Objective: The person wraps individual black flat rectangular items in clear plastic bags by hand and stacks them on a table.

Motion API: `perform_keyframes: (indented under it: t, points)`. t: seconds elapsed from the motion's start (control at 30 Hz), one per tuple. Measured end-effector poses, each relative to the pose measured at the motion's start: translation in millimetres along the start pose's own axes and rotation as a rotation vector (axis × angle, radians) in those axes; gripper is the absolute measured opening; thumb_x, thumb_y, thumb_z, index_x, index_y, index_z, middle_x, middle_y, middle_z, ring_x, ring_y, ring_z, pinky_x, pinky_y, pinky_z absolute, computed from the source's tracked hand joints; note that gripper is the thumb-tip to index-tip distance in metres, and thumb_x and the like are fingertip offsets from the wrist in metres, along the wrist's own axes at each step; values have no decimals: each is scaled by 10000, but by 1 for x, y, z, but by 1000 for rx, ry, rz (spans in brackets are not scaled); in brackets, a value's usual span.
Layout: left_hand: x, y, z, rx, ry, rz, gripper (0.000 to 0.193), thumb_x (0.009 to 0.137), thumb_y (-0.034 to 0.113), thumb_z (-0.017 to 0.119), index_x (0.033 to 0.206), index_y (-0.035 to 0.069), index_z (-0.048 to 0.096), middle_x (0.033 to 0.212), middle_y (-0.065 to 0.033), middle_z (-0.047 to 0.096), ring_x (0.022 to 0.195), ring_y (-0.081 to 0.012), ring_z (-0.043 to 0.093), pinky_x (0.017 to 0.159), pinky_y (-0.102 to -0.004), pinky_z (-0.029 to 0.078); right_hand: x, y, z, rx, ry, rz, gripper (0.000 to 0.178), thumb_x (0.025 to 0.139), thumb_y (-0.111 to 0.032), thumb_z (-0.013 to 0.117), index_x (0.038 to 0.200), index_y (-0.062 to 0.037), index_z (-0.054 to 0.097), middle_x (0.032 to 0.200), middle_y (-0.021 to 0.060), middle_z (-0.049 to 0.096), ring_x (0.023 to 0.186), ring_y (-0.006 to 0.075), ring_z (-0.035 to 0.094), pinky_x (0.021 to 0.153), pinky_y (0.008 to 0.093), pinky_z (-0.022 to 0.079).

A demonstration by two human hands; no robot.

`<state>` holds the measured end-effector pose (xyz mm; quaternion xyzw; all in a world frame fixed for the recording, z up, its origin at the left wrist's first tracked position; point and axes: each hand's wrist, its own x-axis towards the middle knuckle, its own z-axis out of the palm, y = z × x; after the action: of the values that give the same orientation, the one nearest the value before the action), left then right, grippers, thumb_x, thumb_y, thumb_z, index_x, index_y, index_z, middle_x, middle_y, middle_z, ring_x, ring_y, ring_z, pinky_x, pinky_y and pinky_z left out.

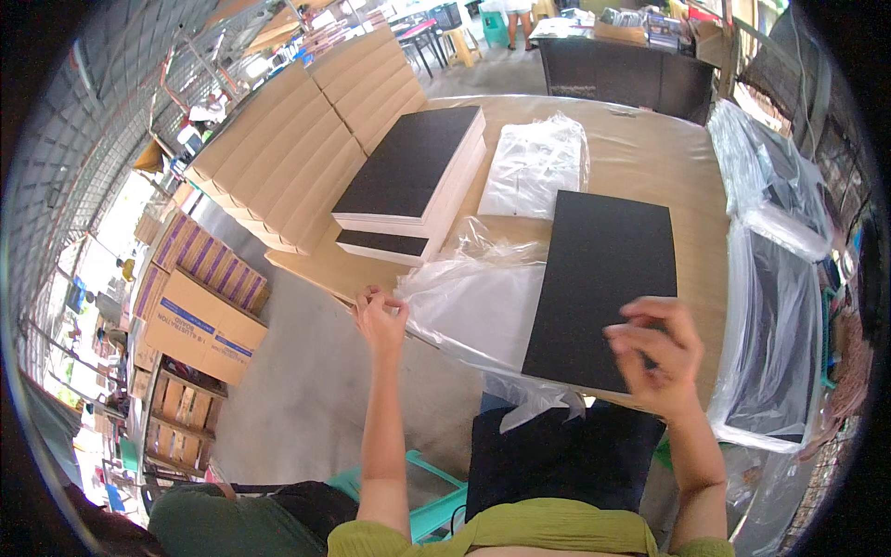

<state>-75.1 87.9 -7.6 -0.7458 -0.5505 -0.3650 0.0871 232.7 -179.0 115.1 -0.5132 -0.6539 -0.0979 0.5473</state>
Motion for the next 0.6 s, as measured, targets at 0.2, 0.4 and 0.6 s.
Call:
perform_keyframes:
  t: [0.2,0.4,0.6]
  points:
    - [11,5,-40,-1014,-381,-244,297,746,-45,706,960,45,522,843,-74,632,842,-153,625,710,-259,476,23,0,72,144,-259,11,173,717,-38,717,879,-79,673,1000,107,598,784,223,610,692,332,514]
    - [9,71,-98,-1057,-352,-185,427,762,-100,688,1109,50,489,823,-84,672,766,-116,643,675,-224,490,35,13,160,287,-255,73,186,736,-108,747,901,-82,665,1039,108,622,895,293,614,736,378,508]
    - [2,82,-97,-991,-320,-143,523,730,-82,738,1175,38,488,804,-77,676,733,-91,623,653,-204,476,41,20,179,383,-352,243,101,764,-93,716,860,-86,686,864,67,666,839,281,624,678,373,492]
